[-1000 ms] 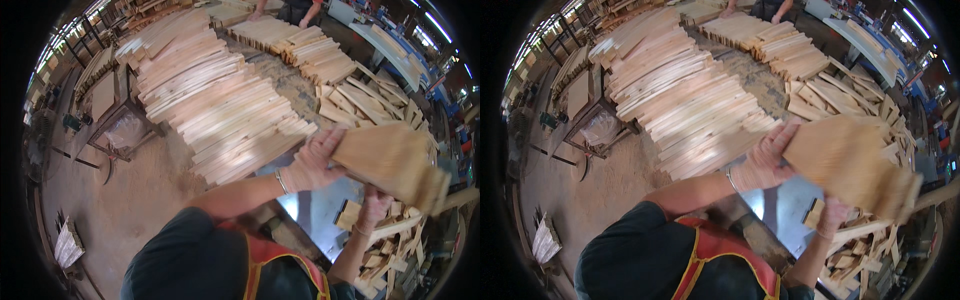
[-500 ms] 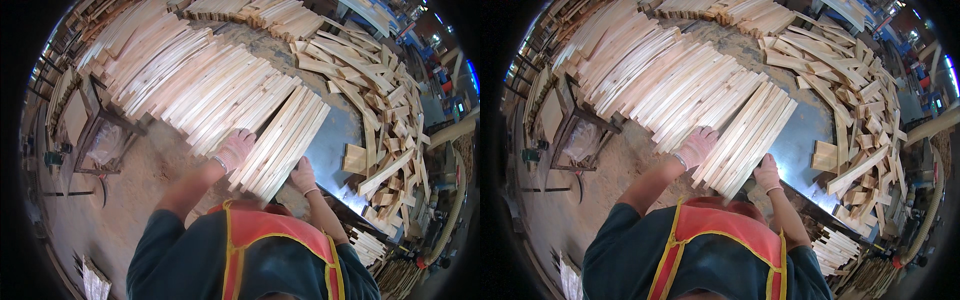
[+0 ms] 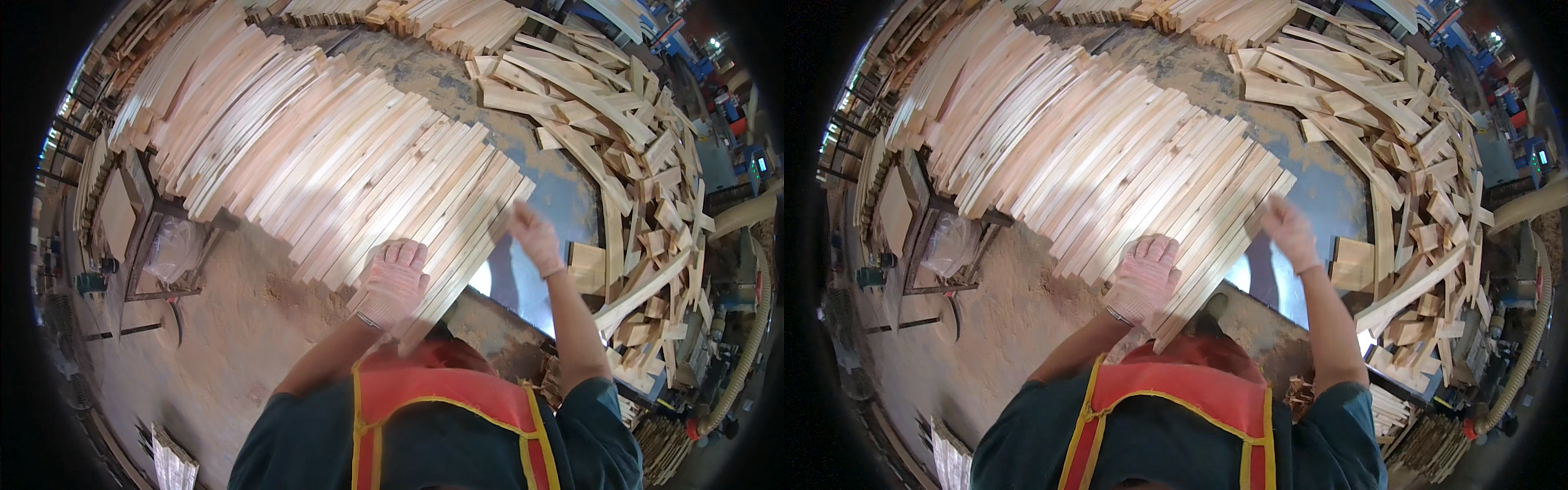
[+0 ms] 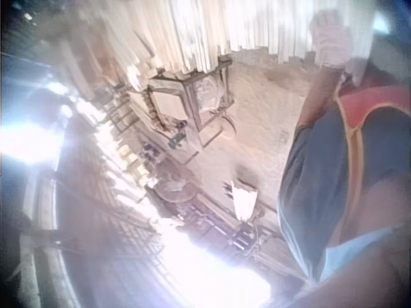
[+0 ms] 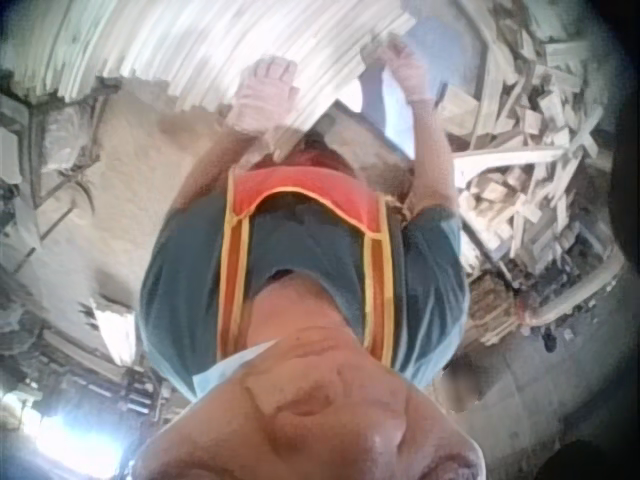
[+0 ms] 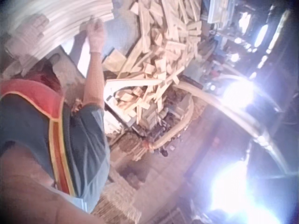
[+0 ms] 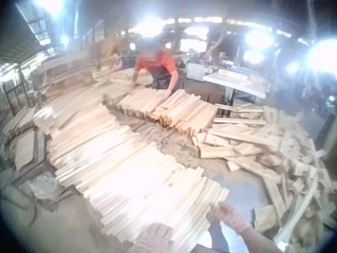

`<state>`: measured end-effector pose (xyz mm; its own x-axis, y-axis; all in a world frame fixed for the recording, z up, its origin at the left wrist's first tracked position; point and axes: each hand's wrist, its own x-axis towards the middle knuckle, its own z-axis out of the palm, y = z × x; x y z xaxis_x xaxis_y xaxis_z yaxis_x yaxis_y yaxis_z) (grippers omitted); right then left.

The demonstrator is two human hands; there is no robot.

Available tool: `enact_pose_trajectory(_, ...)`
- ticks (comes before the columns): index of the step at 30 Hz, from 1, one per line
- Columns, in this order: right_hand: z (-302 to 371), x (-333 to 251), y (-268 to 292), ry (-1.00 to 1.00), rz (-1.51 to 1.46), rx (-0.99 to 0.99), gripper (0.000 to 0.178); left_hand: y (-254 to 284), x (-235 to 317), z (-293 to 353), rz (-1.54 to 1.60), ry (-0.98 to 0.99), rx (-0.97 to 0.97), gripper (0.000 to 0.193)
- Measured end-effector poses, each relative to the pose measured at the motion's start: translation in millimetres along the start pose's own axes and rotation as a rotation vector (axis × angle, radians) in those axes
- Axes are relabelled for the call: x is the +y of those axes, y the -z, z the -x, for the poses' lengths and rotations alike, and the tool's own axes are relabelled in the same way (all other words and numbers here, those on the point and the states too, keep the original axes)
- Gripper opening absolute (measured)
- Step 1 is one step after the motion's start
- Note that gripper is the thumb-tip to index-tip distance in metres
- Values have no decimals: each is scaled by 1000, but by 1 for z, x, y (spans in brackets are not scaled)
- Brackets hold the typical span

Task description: The person repeatedly picks up individual wooden planks from a large pile on a metal table and stacks them neatly. The person organizes the planks into a growing, aligned stack, occasionally adjusting the pile to maintain order.

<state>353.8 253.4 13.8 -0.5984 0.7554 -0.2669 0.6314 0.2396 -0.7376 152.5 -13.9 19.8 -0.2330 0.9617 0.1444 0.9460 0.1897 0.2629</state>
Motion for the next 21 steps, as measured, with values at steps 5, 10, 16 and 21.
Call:
enact_pose_trajectory(5,-148,-25,26,187,500,186,53,-40,-3,-16,-10,44,39,47)
enact_pose_trajectory(10,-178,-58,47,48,-12,-63,57,-36,3,-34,-70,165,-23,46)
enact_pose_trajectory(16,-84,-70,92,247,-675,-51,78,3,-5,-120,197,437,-226,28)
enact_pose_trajectory(21,-55,17,56,49,-723,159,85,56,-5,-207,146,413,-317,42)
